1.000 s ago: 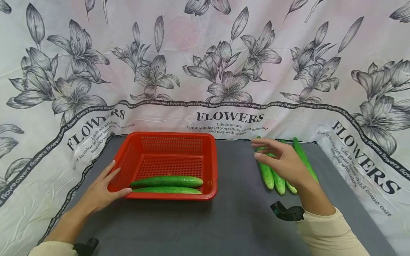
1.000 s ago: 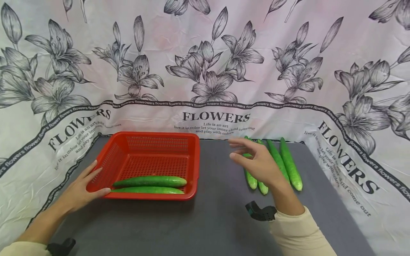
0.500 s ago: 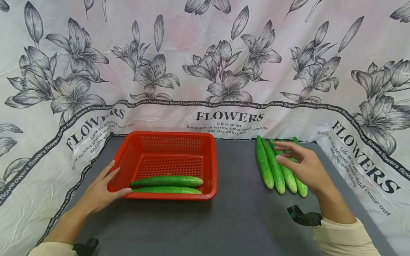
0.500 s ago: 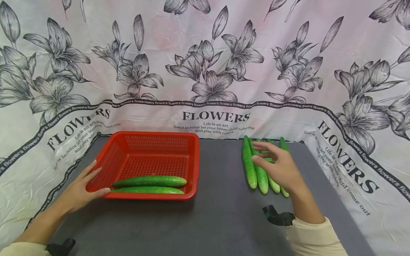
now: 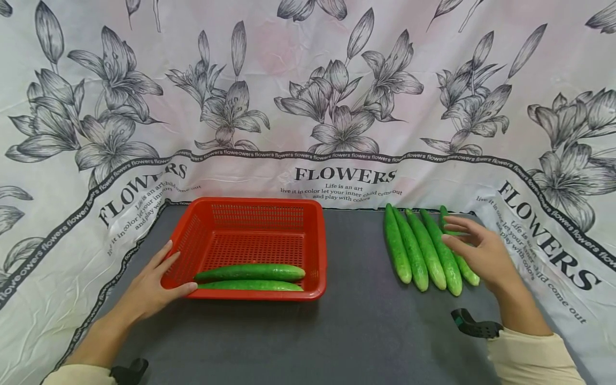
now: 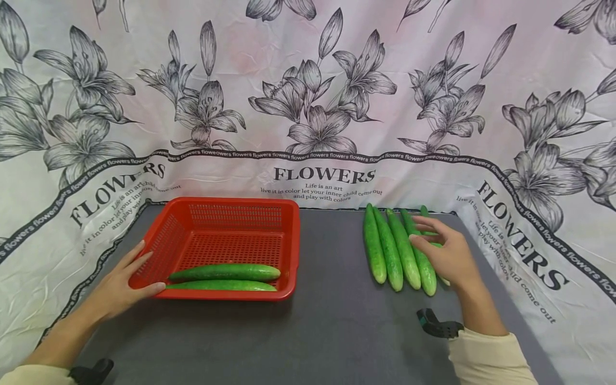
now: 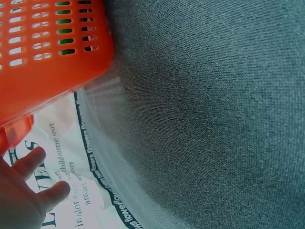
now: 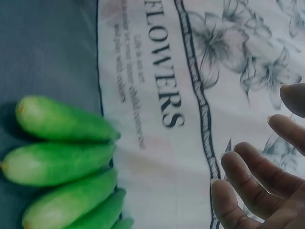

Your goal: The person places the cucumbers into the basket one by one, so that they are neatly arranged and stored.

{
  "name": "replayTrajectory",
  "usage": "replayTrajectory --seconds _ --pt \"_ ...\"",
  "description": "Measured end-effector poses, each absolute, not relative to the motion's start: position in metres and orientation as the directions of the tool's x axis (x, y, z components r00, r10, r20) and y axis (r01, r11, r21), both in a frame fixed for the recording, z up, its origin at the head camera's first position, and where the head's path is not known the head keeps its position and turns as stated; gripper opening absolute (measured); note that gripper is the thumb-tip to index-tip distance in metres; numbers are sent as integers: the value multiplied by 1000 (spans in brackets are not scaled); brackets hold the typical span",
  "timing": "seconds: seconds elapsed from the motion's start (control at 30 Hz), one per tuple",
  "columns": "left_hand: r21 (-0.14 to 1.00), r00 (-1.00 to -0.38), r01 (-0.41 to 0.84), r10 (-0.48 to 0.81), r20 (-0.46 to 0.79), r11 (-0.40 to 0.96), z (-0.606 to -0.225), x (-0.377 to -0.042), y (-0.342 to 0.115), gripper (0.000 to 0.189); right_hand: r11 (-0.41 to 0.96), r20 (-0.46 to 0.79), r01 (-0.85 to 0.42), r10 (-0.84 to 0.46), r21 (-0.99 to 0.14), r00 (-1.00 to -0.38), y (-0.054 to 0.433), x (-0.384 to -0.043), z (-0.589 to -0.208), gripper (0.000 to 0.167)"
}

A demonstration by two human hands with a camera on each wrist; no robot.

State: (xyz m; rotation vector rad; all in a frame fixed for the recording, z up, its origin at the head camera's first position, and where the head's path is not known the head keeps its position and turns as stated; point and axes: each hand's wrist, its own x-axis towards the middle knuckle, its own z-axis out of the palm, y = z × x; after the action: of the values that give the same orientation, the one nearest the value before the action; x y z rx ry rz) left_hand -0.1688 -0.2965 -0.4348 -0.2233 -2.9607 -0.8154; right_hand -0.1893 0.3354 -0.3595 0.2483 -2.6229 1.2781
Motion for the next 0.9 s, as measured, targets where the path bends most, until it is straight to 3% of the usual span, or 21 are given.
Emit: replayTrajectory --seconds 0.47,0.9 --pt "500 -987 157 122 102 851 -436 -170 -297 92 659 156 -91 40 -746 -987 374 -205 -380 59" --pt "494 -986 166 129 109 853 -437 -169 -297 92 697 -38 79 74 -713 -997 408 -227 -403 74"
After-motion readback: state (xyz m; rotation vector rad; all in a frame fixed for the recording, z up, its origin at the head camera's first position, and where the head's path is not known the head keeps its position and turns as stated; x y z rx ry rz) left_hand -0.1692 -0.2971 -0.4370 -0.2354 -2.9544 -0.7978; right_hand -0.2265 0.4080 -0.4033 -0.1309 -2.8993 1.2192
